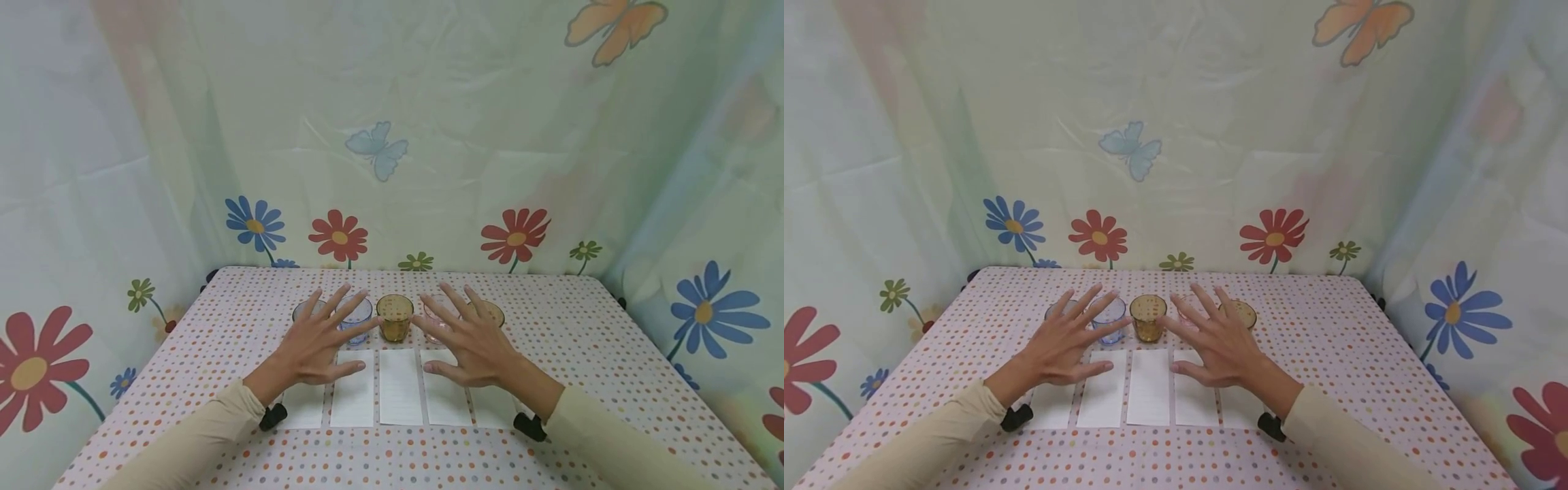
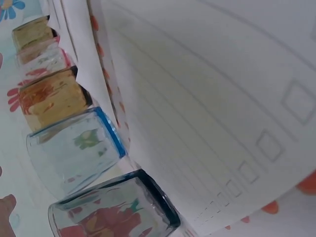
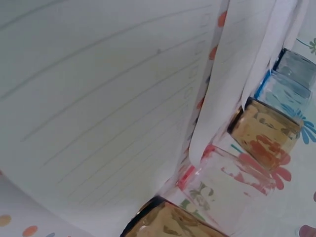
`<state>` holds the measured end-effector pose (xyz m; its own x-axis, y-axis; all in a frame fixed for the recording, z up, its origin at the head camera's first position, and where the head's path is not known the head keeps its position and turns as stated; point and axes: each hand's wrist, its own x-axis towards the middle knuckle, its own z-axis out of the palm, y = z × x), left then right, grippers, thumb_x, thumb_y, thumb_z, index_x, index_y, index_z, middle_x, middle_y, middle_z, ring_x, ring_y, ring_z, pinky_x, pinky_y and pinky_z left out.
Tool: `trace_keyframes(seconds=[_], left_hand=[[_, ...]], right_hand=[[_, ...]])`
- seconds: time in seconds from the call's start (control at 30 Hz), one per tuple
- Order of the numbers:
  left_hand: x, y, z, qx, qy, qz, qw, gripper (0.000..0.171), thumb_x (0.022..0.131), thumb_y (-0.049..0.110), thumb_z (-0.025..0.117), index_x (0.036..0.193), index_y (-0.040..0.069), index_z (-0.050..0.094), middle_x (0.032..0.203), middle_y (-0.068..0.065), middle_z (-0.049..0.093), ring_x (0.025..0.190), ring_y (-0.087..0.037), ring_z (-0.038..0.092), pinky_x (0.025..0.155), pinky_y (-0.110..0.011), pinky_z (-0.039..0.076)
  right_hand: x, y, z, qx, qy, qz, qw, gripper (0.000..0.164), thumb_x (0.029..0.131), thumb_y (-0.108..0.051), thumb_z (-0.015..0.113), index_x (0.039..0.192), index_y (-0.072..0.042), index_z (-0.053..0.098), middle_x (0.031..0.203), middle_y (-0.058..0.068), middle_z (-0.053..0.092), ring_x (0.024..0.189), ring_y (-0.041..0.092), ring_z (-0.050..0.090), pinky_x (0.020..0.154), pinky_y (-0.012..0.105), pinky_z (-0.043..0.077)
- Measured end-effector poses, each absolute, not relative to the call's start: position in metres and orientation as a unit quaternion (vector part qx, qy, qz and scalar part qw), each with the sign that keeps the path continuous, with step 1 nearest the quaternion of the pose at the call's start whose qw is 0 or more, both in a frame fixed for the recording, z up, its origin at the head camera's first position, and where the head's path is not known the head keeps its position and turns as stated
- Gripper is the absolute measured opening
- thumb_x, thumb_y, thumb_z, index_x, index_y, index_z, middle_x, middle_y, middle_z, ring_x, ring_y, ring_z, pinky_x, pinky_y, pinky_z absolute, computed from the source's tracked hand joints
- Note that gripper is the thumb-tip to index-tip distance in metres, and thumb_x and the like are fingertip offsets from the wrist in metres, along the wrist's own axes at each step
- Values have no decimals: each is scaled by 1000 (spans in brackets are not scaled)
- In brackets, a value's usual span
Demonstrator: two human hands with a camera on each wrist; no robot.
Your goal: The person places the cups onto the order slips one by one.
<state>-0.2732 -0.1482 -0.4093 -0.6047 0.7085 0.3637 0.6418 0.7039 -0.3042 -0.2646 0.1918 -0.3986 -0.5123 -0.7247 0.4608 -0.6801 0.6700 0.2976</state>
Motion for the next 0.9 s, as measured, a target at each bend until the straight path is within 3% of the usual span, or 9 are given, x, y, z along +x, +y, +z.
trace_keyframes(seconds=[0.23,0.6,0.73,0.9], left_hand=[[-274,-156,-409,-355,-897,43,258,79,90,78,34,160,44,21,171,-2,7,155,-36,12,114,-70,21],[-276,-184,-407,-293,-918,-45,262,88,87,69,53,162,37,20,169,-9,17,154,-38,16,115,-70,18],[-276,-194,-408,-272,-928,-69,245,90,88,69,53,163,33,19,170,-7,12,155,-37,13,117,-69,15],[-278,-205,-412,-251,-935,-88,233,91,88,68,53,163,34,16,171,-7,11,156,-35,11,117,-69,15]], right_hand=[[-272,184,-398,401,-865,-39,298,84,90,-80,32,154,-27,45,163,8,35,150,44,23,116,70,15],[-288,156,-394,413,-865,-11,285,87,91,-81,20,156,-27,41,162,9,37,151,42,23,116,69,17],[-294,146,-392,421,-865,4,271,86,91,-82,22,158,-29,37,165,6,32,153,40,20,116,69,18],[-300,132,-392,428,-868,3,253,84,91,-79,34,160,-31,32,166,6,30,154,38,16,117,69,16]])
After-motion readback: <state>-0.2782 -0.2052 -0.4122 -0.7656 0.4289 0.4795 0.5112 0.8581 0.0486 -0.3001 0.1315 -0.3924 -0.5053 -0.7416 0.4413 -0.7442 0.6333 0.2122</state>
